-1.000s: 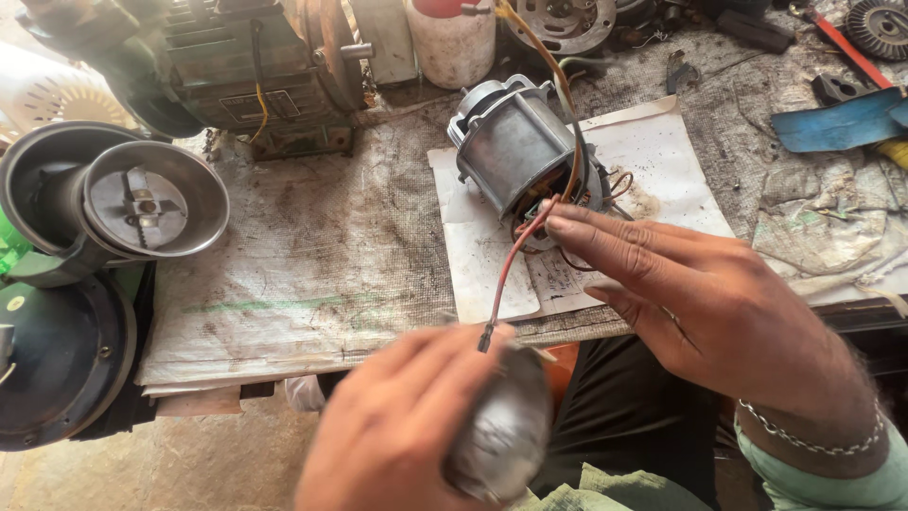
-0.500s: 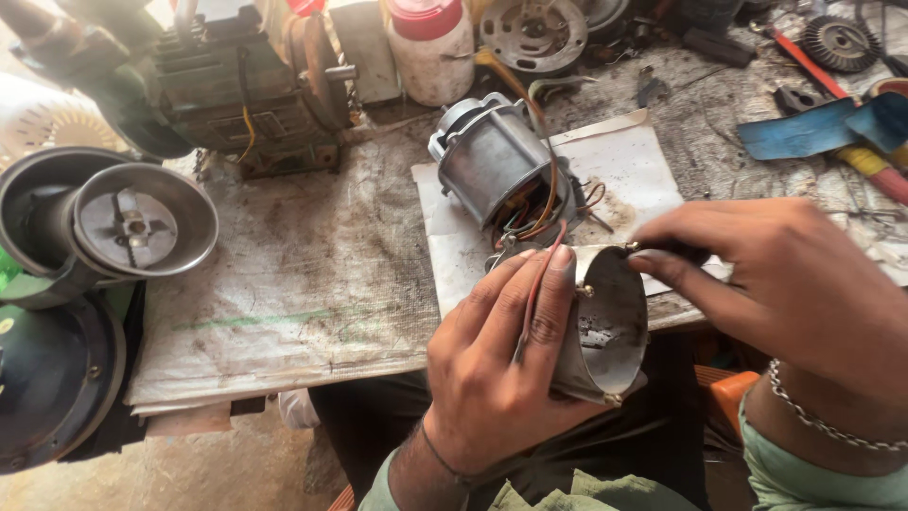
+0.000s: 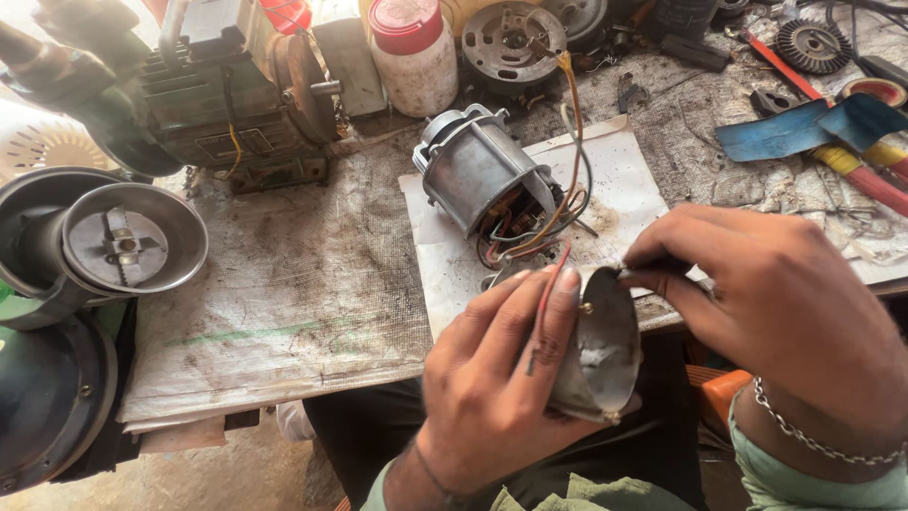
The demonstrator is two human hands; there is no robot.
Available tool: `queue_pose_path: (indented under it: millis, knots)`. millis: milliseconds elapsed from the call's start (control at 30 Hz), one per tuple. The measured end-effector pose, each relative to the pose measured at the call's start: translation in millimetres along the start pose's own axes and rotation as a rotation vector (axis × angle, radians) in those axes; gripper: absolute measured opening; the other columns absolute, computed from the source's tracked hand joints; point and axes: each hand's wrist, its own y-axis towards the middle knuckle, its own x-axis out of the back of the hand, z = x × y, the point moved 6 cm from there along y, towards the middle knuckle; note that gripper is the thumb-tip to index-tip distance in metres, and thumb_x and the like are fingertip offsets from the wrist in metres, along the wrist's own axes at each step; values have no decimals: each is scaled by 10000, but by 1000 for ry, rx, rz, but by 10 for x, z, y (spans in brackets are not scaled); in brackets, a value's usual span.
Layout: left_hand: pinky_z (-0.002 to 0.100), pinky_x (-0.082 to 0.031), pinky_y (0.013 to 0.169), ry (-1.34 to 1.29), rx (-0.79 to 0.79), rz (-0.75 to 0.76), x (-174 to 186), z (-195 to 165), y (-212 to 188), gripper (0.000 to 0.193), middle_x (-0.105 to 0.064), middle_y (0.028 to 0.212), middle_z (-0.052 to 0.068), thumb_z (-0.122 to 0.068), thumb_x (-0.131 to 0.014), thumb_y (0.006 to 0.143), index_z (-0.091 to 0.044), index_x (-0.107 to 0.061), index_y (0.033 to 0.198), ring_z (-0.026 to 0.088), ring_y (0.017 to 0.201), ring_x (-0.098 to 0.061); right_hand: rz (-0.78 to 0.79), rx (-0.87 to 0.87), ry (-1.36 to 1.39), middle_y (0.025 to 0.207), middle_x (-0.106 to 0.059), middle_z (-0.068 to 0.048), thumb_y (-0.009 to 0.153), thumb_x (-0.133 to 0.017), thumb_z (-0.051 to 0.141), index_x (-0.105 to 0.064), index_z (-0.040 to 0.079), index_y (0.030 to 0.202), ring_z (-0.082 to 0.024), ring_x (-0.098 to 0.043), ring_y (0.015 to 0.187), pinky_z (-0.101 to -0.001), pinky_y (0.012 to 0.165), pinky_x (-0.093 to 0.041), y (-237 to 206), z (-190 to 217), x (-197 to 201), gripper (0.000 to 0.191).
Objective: The person disassembles a small electric motor at a cluttered workbench. They open a plastic parts container, use pliers on the motor end bell, pull the rotor out of the housing, separate the stator and windings, and handle the lead wires while fitting the housing components back together.
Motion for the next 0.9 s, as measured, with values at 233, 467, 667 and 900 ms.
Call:
queue_pose_path:
  millis: [233,467,667,900]
  knots:
    - [428,-583,1076,38,-3,-25,72,2,-5,826,-650,1402,184,-464,-873,820,38,-592,1412,331,1247,-680,74,8,-75,853,-744,-78,800,-779,168,-737,70,946,-292,-713,721,-390,628,-556,5,75,-78,180]
    - [428,-593,1063,25,8,-24,76,-15,-32,804,-653,1379,178,-474,-867,852,22,-598,1424,338,1244,-686,6,-7,-36,899,-743,-68,828,-755,161,-746,84,1004,-278,-711,728,-363,618,-557,-8,111,-25,191]
    - [438,-592,1047,26,20,-34,41,-31,-41,800,-649,1378,175,-470,-871,840,0,-601,1428,344,1228,-682,-6,33,19,966,-741,-74,840,-739,179,-728,78,1065,-254,-729,753,-341,640,-572,-10,94,-2,247]
    - [435,-591,1043,30,28,-26,0,0,-37,826,-651,1376,160,-463,-889,817,-13,-593,1443,340,1223,-679,10,37,12,988,-751,-93,823,-741,174,-735,59,1101,-280,-727,750,-353,636,-570,12,58,-31,302]
